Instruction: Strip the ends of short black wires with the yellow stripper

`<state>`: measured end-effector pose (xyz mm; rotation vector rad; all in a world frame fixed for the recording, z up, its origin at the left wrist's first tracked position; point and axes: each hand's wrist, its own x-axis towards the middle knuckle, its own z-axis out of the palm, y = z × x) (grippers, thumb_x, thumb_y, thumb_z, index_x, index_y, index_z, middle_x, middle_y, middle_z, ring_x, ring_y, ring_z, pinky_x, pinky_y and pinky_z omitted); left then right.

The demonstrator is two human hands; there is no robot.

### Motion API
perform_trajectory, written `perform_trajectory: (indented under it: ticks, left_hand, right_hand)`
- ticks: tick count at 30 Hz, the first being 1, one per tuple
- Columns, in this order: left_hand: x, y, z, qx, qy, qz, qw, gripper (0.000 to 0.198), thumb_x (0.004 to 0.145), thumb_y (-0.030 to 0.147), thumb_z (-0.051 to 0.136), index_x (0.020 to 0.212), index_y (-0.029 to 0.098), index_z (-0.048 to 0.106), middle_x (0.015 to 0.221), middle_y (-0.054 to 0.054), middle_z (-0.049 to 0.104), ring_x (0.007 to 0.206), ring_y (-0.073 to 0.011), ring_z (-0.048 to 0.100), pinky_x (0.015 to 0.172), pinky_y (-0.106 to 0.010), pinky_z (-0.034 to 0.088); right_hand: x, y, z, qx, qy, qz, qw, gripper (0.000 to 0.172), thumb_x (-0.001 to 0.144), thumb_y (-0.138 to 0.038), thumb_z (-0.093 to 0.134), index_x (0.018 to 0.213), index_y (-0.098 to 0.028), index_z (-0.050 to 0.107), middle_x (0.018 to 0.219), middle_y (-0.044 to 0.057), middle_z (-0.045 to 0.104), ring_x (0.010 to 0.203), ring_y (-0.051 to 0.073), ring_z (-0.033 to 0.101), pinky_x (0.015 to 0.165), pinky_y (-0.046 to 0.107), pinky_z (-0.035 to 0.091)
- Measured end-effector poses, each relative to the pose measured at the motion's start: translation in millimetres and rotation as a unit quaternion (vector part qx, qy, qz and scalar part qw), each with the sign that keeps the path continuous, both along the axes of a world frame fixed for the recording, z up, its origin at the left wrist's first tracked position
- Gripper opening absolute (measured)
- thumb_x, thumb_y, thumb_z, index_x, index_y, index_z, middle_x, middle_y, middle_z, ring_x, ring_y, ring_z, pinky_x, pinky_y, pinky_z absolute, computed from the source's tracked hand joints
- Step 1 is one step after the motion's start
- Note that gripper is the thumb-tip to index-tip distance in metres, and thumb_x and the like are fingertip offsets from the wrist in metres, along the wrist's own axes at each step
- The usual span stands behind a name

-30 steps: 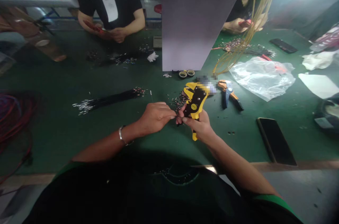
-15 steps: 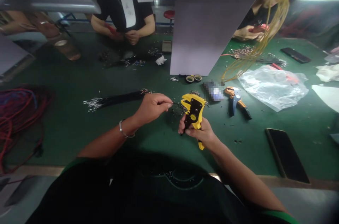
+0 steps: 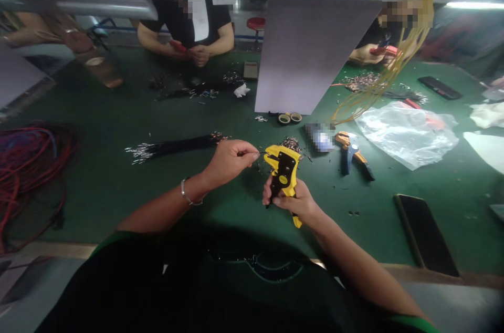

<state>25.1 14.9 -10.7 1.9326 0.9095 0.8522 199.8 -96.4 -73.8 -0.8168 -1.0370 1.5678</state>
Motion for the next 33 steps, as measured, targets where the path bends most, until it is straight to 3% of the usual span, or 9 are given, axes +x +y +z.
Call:
perform_trajectory:
  ticks: [18, 33]
  left_hand:
    - [1.0, 1.1, -5.0, -0.132, -0.048, -0.022, 0.990, 0.008, 0.074, 0.021, 0.067, 0.072, 0.016, 0.073, 0.052, 0.001, 0.061, 0.048, -0.0065, 0.048, 0.046, -0.022, 0.033]
    - [-1.7, 1.6, -7.8, -0.103, -0.047, -0.031, 0.993, 0.009, 0.075, 0.018, 0.066, 0.071, 0.016, 0.074, 0.055, 0.000, 0.064, 0.052, -0.0091, 0.056, 0.051, -0.022, 0.042]
  right_hand:
    - [1.5, -2.0, -4.0, 0.002, 0.008, 0.011, 1.000, 0.031, 0.072, -0.025, 0.077, 0.098, -0.017, 0.061, 0.082, 0.004, 0.063, 0.070, 0.019, 0.062, 0.069, 0.038, 0.053]
    - [-2.9, -3.7, 4.5, 0.001, -0.002, -0.012, 1.000, 0.023, 0.074, -0.027, 0.077, 0.087, -0.016, 0.061, 0.071, 0.002, 0.060, 0.059, 0.016, 0.059, 0.058, 0.036, 0.051]
